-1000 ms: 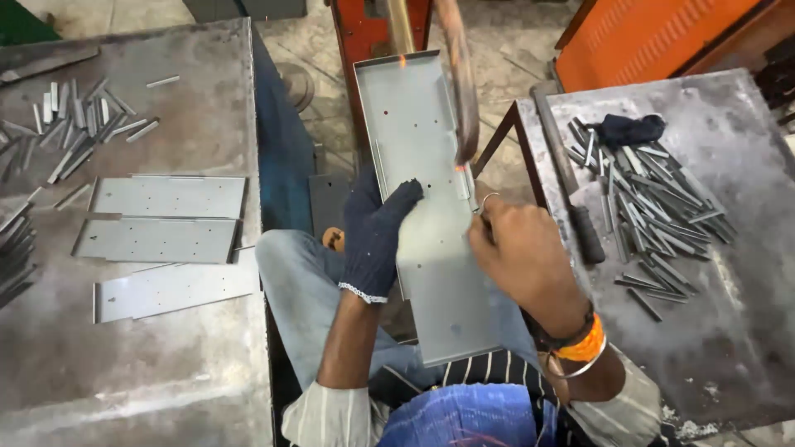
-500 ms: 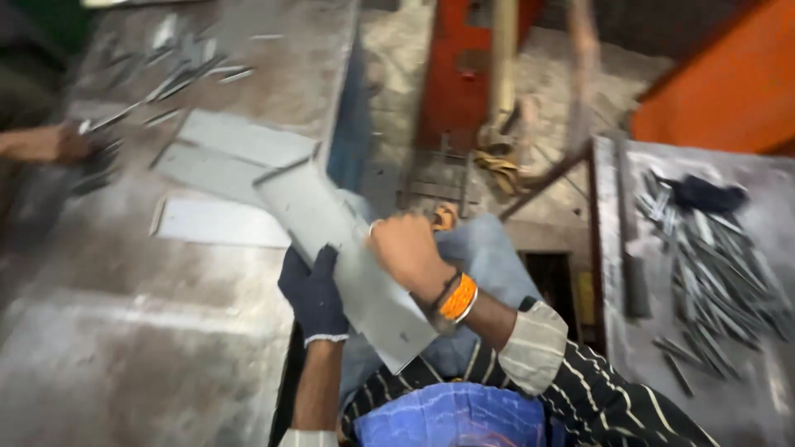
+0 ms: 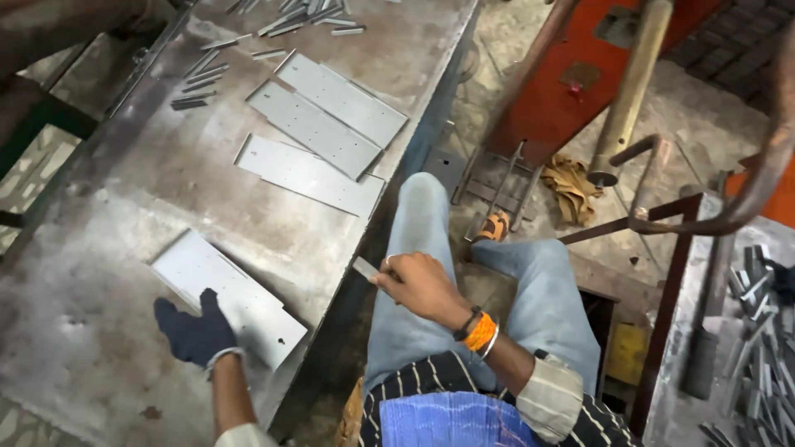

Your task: The person spot welds small metal components onto larger metal base plates at a workstation.

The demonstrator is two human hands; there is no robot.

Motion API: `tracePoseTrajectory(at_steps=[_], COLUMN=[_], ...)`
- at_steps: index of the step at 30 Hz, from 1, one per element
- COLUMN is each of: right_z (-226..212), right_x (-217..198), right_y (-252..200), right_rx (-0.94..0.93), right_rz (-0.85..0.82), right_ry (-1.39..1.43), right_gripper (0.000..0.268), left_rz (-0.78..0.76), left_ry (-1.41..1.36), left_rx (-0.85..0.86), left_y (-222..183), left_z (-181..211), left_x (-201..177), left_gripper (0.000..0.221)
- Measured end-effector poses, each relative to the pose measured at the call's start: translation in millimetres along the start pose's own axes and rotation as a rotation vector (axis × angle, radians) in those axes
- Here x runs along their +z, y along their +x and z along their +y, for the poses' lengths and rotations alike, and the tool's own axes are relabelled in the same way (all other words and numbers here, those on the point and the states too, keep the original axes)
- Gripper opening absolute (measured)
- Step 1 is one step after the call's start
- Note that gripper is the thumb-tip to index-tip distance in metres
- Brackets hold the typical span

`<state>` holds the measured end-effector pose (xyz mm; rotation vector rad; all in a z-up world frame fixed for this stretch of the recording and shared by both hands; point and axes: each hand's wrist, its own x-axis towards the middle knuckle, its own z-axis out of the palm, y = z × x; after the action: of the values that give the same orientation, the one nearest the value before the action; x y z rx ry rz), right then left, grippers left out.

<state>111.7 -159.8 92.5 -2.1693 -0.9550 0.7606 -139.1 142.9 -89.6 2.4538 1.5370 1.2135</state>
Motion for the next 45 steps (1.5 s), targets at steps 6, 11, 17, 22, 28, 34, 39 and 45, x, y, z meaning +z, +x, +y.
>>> tracePoseTrajectory(at_steps=[6,11,17,22,28,34,39,45], right_z=[11,13,22,27,24,26,48,57], right_x=[-2,-4,-6,-1,2,-4,2,-14], right_y=[1,0,-6,-8,-9,-11,-9,-18], right_rx=[0.024,0.054,0.125,0.153,0.153,0.152,0.159,0.178], right_rz=[-0.036,-0.047,-0.061,-0.061,-0.071,-0.036,0.012,0.110], right_ry=[0.020,0.052,0.144,0.239,0.269,0.264,0.308,0.427], right_gripper=[0.032,0.035,0.034,0.032,0.030,0.030,0.031,0.031], left_rz=[-0.409,-0.501,-0.697,-0.818,-0.761,-0.895,-1.096,-0.895], left_ry=[-0.331,-0.095,0.056,0.029,-0.081,0.054,0.176,-0.462], left_rx=[0.084,0.607,0.763,0.677,0.652,0.879,0.888,0.374], left_y=[3,27,26,-7,7,41,87,150], left_z=[117,181,190,165,164,188,220,214], left_x=[33,107,111,64,41,64,44,53], left_gripper=[0.049,0.072,0.073,0.064,0.107,0.134,0.104,0.094])
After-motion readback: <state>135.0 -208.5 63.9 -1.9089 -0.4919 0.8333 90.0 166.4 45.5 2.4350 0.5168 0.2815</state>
